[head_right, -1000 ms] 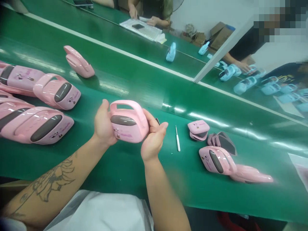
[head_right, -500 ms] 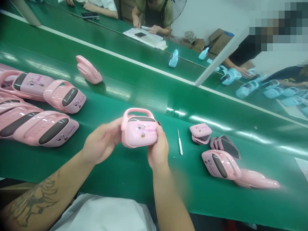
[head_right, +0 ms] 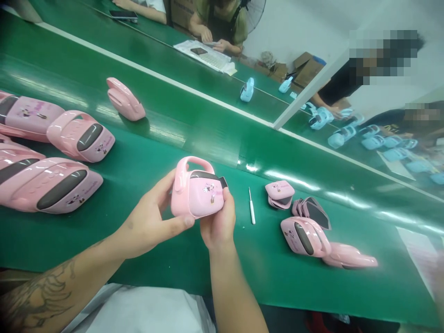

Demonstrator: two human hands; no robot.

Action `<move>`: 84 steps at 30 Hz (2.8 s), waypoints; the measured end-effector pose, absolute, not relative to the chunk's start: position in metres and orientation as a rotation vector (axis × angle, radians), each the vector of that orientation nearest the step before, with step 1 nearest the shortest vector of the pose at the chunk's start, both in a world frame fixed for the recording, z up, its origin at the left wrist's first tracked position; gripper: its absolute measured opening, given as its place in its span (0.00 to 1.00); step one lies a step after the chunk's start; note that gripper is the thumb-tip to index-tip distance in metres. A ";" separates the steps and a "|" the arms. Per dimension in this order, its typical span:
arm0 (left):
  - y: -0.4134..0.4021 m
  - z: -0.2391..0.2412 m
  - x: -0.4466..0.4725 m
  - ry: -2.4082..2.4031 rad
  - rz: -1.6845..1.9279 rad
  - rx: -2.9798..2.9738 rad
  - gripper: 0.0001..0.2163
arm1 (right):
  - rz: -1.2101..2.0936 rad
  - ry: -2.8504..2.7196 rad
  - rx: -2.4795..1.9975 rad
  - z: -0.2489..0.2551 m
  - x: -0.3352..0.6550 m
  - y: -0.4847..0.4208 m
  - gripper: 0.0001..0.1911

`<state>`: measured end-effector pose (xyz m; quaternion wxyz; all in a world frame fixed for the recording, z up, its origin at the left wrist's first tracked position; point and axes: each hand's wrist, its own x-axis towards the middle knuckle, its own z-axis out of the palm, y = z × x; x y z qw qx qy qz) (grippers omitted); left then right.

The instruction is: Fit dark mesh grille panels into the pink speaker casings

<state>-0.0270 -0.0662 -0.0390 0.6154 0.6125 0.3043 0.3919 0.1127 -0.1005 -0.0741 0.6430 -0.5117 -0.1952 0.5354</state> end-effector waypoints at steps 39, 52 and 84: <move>-0.166 -0.137 -0.106 0.808 0.890 1.143 0.42 | 1.185 -2.135 -1.781 -0.026 0.105 -0.154 0.33; -0.160 -0.141 -0.104 0.765 0.939 1.067 0.39 | 0.895 -2.230 -1.655 -0.043 0.102 -0.169 0.29; -0.139 -0.118 -0.049 1.261 1.203 1.103 0.13 | 0.618 -2.037 -1.732 -0.068 0.088 -0.183 0.31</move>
